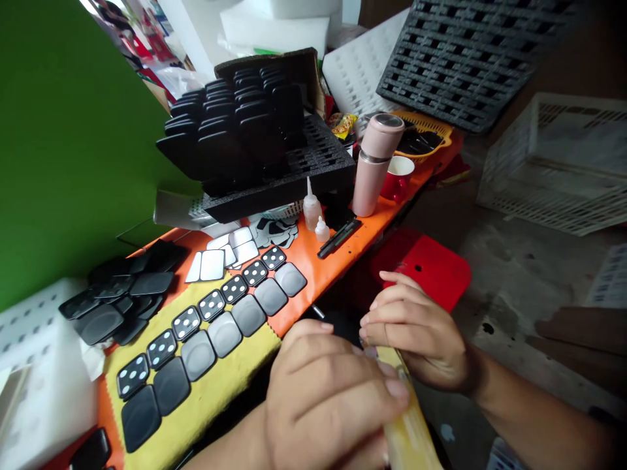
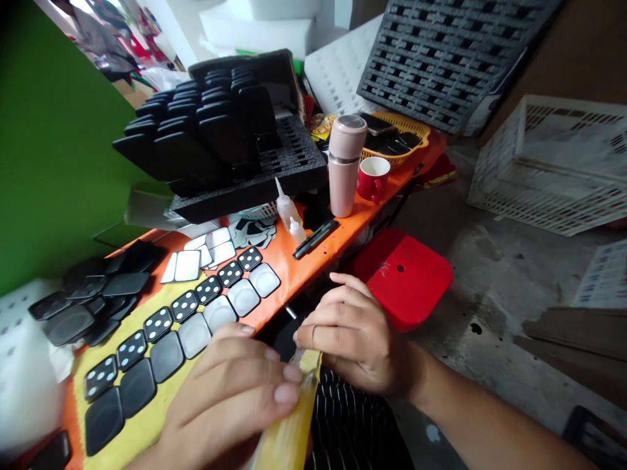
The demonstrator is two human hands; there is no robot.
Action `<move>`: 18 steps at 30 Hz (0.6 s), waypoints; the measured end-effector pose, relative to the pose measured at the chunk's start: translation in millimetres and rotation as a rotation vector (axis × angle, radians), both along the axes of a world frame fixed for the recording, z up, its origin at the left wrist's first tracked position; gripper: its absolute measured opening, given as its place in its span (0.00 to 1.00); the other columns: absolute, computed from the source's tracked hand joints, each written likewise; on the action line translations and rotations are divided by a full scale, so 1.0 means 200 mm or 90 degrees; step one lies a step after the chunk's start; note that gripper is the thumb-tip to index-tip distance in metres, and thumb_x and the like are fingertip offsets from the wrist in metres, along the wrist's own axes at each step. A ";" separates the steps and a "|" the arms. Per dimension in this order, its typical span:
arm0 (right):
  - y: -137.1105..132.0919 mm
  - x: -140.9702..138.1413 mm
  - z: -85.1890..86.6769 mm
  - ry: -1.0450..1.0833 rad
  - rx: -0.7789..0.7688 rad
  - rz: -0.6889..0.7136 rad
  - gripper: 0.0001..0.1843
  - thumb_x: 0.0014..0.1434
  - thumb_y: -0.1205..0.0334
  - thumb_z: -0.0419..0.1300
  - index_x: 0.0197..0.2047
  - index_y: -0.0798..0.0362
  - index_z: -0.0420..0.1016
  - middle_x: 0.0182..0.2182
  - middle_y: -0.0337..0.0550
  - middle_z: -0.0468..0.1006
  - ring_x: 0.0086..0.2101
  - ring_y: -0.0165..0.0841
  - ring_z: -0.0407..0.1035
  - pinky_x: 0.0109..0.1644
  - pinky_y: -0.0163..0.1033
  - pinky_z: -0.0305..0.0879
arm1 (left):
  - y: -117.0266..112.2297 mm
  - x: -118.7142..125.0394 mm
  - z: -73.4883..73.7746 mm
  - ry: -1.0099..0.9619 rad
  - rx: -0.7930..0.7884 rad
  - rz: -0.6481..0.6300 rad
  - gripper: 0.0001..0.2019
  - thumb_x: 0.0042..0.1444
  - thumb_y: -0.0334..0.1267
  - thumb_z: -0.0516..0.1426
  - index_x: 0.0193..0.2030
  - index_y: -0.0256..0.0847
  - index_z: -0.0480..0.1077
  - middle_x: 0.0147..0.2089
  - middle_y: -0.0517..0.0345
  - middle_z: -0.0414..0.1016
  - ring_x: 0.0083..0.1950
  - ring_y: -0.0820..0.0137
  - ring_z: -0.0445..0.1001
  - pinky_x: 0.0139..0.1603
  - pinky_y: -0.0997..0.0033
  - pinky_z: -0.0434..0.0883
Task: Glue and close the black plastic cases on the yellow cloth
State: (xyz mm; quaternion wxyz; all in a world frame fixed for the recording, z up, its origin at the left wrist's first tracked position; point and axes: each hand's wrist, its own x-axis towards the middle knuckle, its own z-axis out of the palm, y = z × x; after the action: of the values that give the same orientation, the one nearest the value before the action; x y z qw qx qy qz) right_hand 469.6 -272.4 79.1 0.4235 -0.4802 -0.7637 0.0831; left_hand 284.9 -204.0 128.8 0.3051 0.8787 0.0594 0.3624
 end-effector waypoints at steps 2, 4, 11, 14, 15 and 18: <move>-0.02 0.02 -0.06 0.015 -0.073 -0.036 0.15 0.54 0.62 0.55 0.47 0.49 0.67 0.38 0.41 0.74 0.41 0.32 0.66 0.56 0.50 0.53 | 0.02 0.03 -0.09 -0.009 -0.049 -0.002 0.12 0.52 0.35 0.56 0.44 0.40 0.67 0.36 0.55 0.75 0.36 0.69 0.71 0.42 0.65 0.66; -0.06 0.04 -0.12 0.055 -0.156 -0.095 0.20 0.54 0.60 0.56 0.50 0.51 0.65 0.42 0.45 0.72 0.44 0.34 0.65 0.53 0.46 0.59 | 0.02 0.06 -0.20 0.042 -0.123 0.038 0.11 0.51 0.36 0.56 0.42 0.40 0.67 0.36 0.55 0.74 0.36 0.69 0.70 0.39 0.67 0.66; -0.08 0.05 -0.18 0.170 -0.268 -0.125 0.25 0.50 0.59 0.59 0.52 0.52 0.63 0.40 0.45 0.67 0.42 0.33 0.64 0.47 0.39 0.64 | 0.01 0.15 -0.45 0.183 -0.252 0.158 0.08 0.52 0.42 0.56 0.36 0.41 0.70 0.33 0.56 0.73 0.35 0.70 0.69 0.39 0.68 0.65; -0.05 0.01 -0.18 0.175 -0.271 -0.135 0.14 0.51 0.61 0.58 0.43 0.53 0.68 0.35 0.42 0.68 0.37 0.31 0.65 0.42 0.37 0.65 | -0.01 0.16 -0.48 0.200 -0.253 0.159 0.07 0.53 0.41 0.55 0.36 0.41 0.70 0.33 0.57 0.73 0.35 0.69 0.69 0.39 0.68 0.65; -0.04 0.00 -0.19 0.169 -0.271 -0.136 0.11 0.52 0.62 0.58 0.40 0.53 0.69 0.33 0.41 0.68 0.35 0.31 0.65 0.40 0.37 0.65 | -0.01 0.16 -0.49 0.208 -0.257 0.154 0.07 0.53 0.41 0.55 0.36 0.42 0.70 0.33 0.57 0.73 0.35 0.69 0.69 0.40 0.68 0.65; -0.01 0.00 -0.21 0.136 -0.271 -0.153 0.06 0.52 0.62 0.56 0.34 0.54 0.70 0.29 0.40 0.69 0.32 0.30 0.65 0.36 0.36 0.65 | -0.01 0.13 -0.52 0.232 -0.285 0.135 0.16 0.50 0.43 0.57 0.46 0.45 0.68 0.41 0.57 0.73 0.41 0.67 0.70 0.44 0.67 0.65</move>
State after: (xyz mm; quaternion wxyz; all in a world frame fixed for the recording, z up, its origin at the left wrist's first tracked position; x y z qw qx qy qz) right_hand 470.1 -275.1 36.4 0.3983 -0.6339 -0.6175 0.2413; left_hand 311.4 -205.0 25.1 0.4360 0.8289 0.2828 0.2069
